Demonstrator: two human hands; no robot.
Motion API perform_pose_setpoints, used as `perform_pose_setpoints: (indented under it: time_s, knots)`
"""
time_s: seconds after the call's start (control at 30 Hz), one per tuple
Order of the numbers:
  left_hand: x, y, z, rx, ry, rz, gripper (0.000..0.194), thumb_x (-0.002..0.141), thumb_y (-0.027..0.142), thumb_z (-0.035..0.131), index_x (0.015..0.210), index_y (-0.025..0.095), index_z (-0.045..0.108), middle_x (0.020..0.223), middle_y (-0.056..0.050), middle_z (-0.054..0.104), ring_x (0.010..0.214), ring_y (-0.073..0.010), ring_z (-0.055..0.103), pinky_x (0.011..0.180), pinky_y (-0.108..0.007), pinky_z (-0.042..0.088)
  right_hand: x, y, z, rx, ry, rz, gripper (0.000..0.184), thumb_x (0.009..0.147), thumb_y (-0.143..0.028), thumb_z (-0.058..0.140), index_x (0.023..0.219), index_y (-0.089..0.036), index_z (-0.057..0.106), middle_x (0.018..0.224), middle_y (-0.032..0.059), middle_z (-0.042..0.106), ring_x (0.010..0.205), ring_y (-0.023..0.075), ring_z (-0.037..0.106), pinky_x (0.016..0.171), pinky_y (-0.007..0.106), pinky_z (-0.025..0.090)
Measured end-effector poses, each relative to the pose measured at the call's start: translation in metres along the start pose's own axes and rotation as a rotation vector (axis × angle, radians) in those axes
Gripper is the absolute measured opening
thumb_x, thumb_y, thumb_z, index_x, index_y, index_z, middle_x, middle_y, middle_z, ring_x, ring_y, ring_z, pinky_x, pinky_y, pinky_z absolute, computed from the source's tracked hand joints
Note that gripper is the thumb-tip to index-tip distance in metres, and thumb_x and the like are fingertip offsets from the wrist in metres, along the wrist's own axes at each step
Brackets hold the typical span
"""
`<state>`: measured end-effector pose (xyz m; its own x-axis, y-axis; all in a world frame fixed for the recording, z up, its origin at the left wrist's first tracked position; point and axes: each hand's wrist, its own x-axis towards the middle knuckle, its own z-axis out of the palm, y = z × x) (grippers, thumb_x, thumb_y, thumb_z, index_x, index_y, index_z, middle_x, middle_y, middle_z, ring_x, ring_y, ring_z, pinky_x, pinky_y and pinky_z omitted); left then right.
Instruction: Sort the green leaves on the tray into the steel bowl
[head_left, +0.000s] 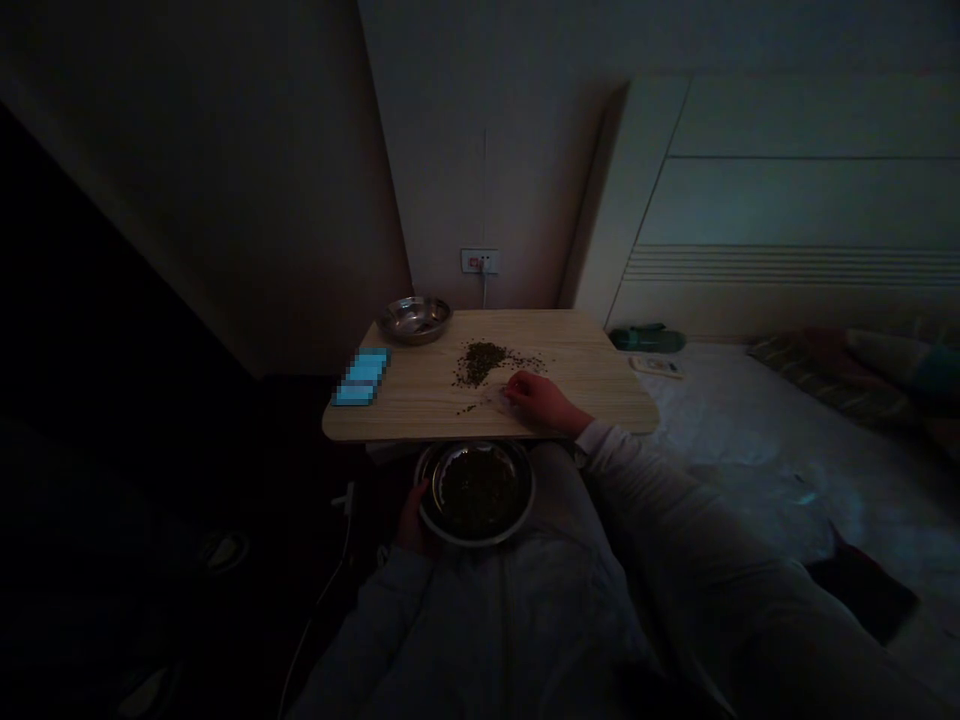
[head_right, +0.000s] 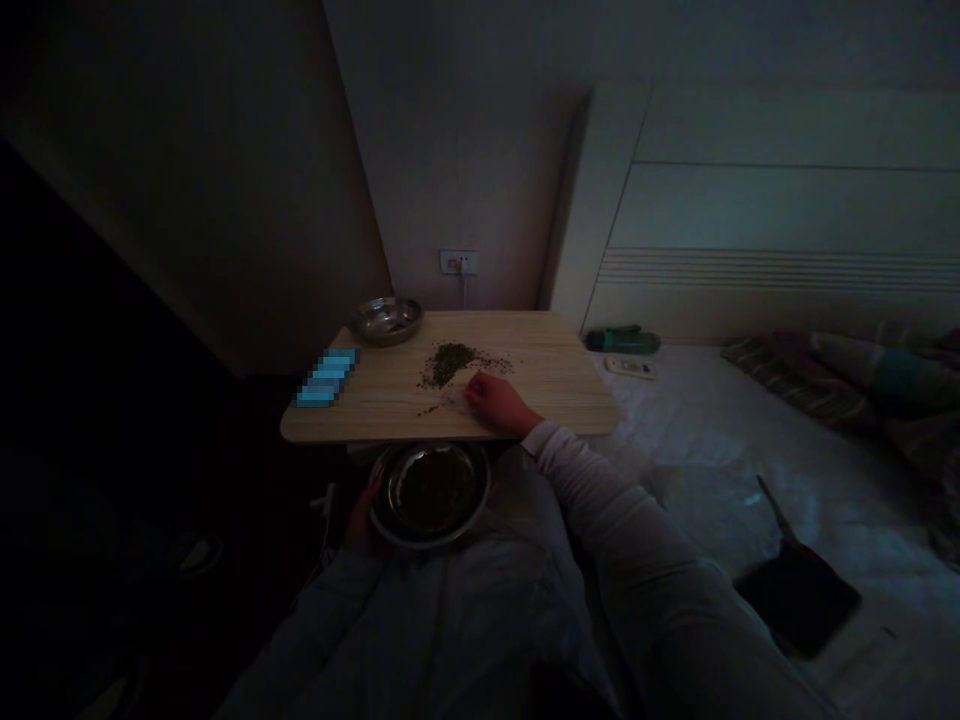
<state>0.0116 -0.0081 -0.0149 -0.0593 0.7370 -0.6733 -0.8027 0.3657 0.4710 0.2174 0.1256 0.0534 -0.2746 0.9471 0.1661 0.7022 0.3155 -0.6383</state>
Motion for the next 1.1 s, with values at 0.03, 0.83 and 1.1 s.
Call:
perform_pose_setpoints:
  time_s: [0.03,0.83,1.1]
  knots:
    - [0.001,0.0,-0.001,-0.003,-0.002,0.001,0.026,0.081,0.022,0.049,0.087,0.016,0.073,0.067,-0.007,0.075,0.098,-0.0263,0.068,0.096,-0.04,0.047,0.002,-0.001,0.002,0.003,-0.001,-0.02,0.009,0.081,-0.023,0.057,0.079,-0.016,0.061,0.073,0.0029,0.064,0.065,0.0123,0.053,0.062,0.024,0.038]
    - [0.003,0.0,-0.005,0.01,-0.034,0.01,0.031,0.082,0.023,0.047,0.099,0.017,0.072,0.07,-0.007,0.076,0.097,-0.0256,0.068,0.095,-0.04,0.047,-0.003,-0.011,0.004,0.09,-0.111,-0.075,0.013,0.081,-0.025,0.055,0.085,-0.015,0.062,0.074,0.002,0.063,0.066,0.0119,0.052,0.064,0.024,0.039]
    - [-0.001,0.0,-0.003,-0.03,-0.012,0.015,0.029,0.083,0.024,0.046,0.094,0.017,0.072,0.07,-0.006,0.075,0.101,-0.0251,0.067,0.098,-0.039,0.045,-0.015,-0.012,0.005,0.057,-0.086,-0.065,0.01,0.08,-0.023,0.055,0.081,-0.015,0.06,0.073,0.0023,0.064,0.065,0.0113,0.052,0.062,0.022,0.038]
